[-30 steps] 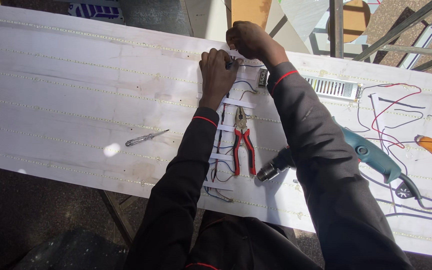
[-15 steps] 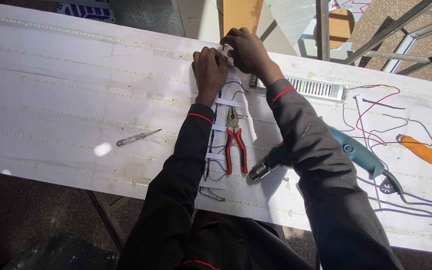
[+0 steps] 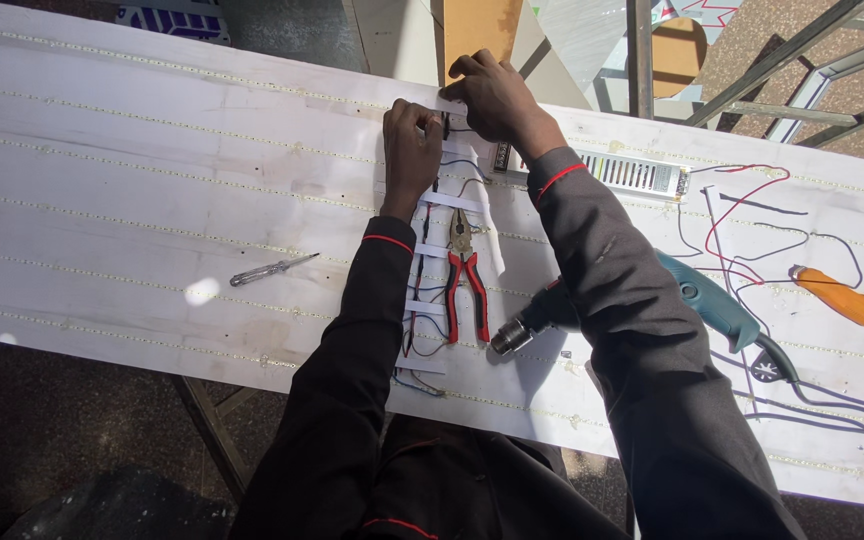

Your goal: The person connects wires to a small electronic component on a white board with LED strips. They use pliers to strip wire ends and a screwdriver to tighten connections on the component. The person then places the component onto the board.

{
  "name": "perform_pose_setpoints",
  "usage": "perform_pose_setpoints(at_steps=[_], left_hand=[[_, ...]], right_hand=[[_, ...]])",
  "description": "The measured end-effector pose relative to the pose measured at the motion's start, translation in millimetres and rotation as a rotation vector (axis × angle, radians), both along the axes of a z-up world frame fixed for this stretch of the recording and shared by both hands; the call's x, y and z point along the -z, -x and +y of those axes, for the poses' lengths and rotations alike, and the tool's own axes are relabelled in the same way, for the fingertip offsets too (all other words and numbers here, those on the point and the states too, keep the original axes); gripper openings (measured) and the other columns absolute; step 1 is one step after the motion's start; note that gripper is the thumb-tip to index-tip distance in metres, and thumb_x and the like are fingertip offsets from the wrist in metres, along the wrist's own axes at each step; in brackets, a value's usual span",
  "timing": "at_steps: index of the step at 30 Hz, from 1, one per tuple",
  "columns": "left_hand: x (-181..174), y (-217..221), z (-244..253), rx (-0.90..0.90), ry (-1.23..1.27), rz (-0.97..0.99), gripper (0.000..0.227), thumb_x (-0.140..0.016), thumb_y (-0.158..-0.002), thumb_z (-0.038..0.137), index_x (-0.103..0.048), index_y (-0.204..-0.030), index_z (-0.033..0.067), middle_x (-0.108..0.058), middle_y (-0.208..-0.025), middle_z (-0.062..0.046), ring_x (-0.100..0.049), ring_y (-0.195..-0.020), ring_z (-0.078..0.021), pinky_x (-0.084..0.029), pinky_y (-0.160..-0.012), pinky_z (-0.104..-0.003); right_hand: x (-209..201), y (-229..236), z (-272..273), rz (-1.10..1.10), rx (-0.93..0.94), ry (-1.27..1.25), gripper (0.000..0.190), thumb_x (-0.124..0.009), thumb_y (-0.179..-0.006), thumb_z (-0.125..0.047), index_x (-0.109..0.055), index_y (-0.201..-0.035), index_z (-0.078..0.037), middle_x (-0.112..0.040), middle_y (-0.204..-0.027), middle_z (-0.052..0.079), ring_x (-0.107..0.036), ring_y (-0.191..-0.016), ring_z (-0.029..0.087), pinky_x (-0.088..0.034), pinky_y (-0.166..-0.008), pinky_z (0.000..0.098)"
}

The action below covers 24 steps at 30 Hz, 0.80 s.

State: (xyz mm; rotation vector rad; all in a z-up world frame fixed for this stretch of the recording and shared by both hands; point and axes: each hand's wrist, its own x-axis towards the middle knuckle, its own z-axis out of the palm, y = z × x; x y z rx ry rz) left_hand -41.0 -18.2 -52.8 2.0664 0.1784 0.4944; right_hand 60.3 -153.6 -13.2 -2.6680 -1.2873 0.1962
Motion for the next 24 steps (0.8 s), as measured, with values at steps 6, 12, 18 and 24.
perform_pose_setpoints(at_steps=[6, 12, 18, 24], left_hand=[[-10, 2, 17, 0.123, 0.281, 0.094, 0.008, -0.070, -0.096, 0.014, -0.071, -0.088, 0.0153, -0.064, -0.103, -0.004, -0.066, -0.097, -0.0193, -0.053, -0.092, -0.037], [-17, 6, 31, 0.207, 0.337, 0.101, 0.008, -0.074, -0.103, 0.013, -0.078, -0.096, 0.0122, -0.073, -0.102, -0.001, -0.070, -0.096, -0.0144, -0.058, -0.090, -0.032], [-30, 12, 32, 0.239, 0.149, 0.132, 0.020, -0.063, -0.103, 0.009, -0.079, -0.115, 0.0135, -0.083, -0.112, -0.007, -0.078, -0.106, -0.0211, -0.064, -0.091, -0.036], [-22, 1, 23, 0.324, -0.170, -0.093, 0.014, -0.071, -0.103, 0.018, -0.077, -0.091, 0.0144, -0.080, -0.090, 0.001, -0.067, -0.091, -0.0230, -0.045, -0.099, -0.042]], right_hand=[[0, 17, 3, -0.138, -0.218, -0.239, 0.016, -0.068, -0.106, -0.012, -0.083, -0.111, -0.013, -0.080, -0.123, 0.001, -0.068, -0.122, 0.032, -0.054, -0.085, 0.0457], [-10, 19, -1, 0.103, -0.161, -0.279, 0.019, -0.063, -0.104, -0.011, -0.081, -0.101, -0.012, -0.083, -0.091, 0.010, -0.075, -0.084, 0.042, -0.055, -0.083, 0.0544], [-2, 36, -1, -0.289, 0.004, -0.013, 0.027, -0.062, -0.101, -0.019, -0.087, -0.109, -0.026, -0.082, -0.088, 0.005, -0.074, -0.088, 0.032, -0.045, -0.076, 0.0441], [3, 39, -14, -0.417, 0.022, 0.128, 0.021, -0.066, -0.093, -0.010, -0.079, -0.091, -0.026, -0.075, -0.086, 0.000, -0.067, -0.085, 0.028, -0.044, -0.072, 0.0416]])
